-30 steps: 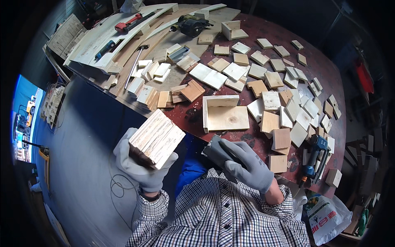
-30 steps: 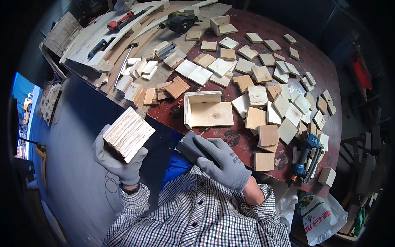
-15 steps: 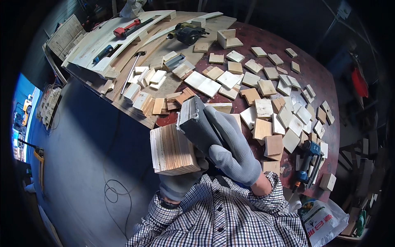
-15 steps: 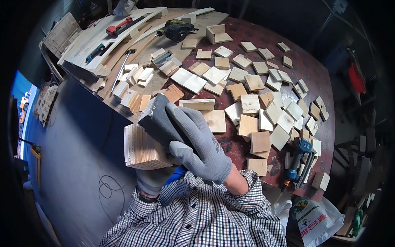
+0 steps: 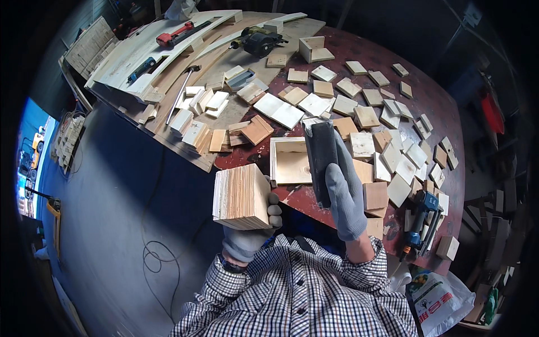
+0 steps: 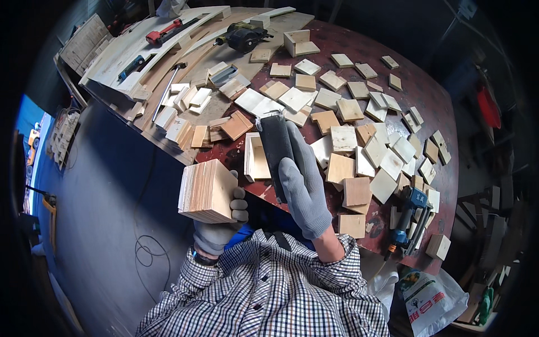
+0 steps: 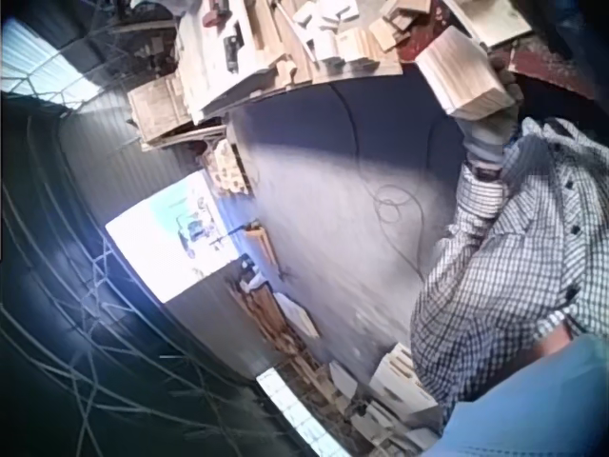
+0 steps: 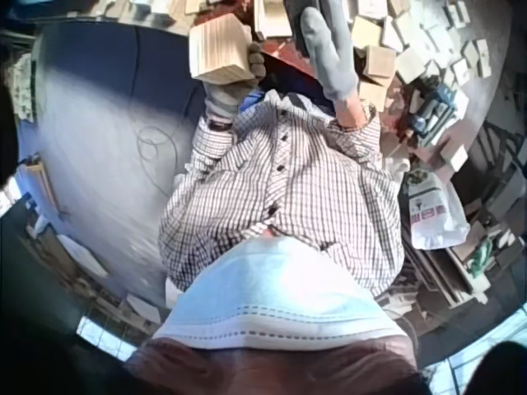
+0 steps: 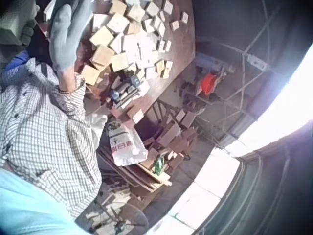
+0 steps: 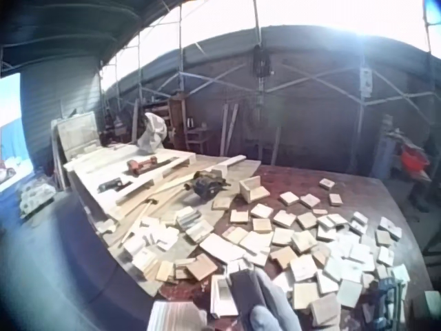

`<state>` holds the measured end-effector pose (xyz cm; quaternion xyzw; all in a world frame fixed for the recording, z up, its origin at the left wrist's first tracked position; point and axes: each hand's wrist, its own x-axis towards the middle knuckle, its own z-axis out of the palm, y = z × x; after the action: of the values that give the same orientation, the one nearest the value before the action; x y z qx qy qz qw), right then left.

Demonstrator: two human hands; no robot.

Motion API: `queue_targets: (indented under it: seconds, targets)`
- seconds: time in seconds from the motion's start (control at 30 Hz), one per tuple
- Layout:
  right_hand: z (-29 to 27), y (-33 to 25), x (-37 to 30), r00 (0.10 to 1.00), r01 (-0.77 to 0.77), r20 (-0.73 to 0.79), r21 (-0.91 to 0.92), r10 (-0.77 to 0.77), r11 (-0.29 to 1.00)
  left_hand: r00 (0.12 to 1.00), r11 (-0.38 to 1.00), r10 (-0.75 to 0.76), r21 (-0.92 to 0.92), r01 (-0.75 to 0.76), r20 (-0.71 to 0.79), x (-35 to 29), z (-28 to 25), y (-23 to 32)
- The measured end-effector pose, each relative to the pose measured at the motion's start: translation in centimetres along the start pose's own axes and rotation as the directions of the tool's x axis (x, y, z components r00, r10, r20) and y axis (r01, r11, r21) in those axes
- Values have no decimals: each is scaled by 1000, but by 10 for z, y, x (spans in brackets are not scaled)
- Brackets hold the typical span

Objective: The person assembles small wooden boxes by aligning cut pieces and fastening them with a nail gun. They then sand the assembled boxes with a sanding block to smooth the surfaces.

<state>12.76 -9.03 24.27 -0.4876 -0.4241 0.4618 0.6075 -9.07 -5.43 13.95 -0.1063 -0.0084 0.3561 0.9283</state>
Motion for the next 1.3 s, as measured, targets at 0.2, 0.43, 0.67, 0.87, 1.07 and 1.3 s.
queue_targets:
  seconds: [0.2, 0.43, 0.67, 0.87, 1.07, 1.3]
  targets:
    - [22, 26, -20, 918, 394, 221, -433, -328, 811, 901, -39, 321, 955, -295, 292, 4, -1, -9]
    - [15, -22, -29, 826, 438, 455, -145, -333, 887, 808, -40, 519, 952, -304, 280, 1, 0, 8]
    - [-18, 17, -15, 921, 389, 202, -458, -333, 800, 987, 839, 152, 521, -158, 54, -11, 27, 1]
    - [0, 18, -17, 953, 261, 208, -200, -219, 944, 836, -63, 467, 954, -294, 289, -2, 45, -20]
    - [-11, -8, -39, 938, -164, 320, 69, 134, 984, 681, -434, 549, 862, -263, 484, 1, 16, 9]
    - [-2, -6, -19, 1000, -29, 5, -34, 29, 999, 771, 141, 630, 964, -225, 88, -3, 42, 4]
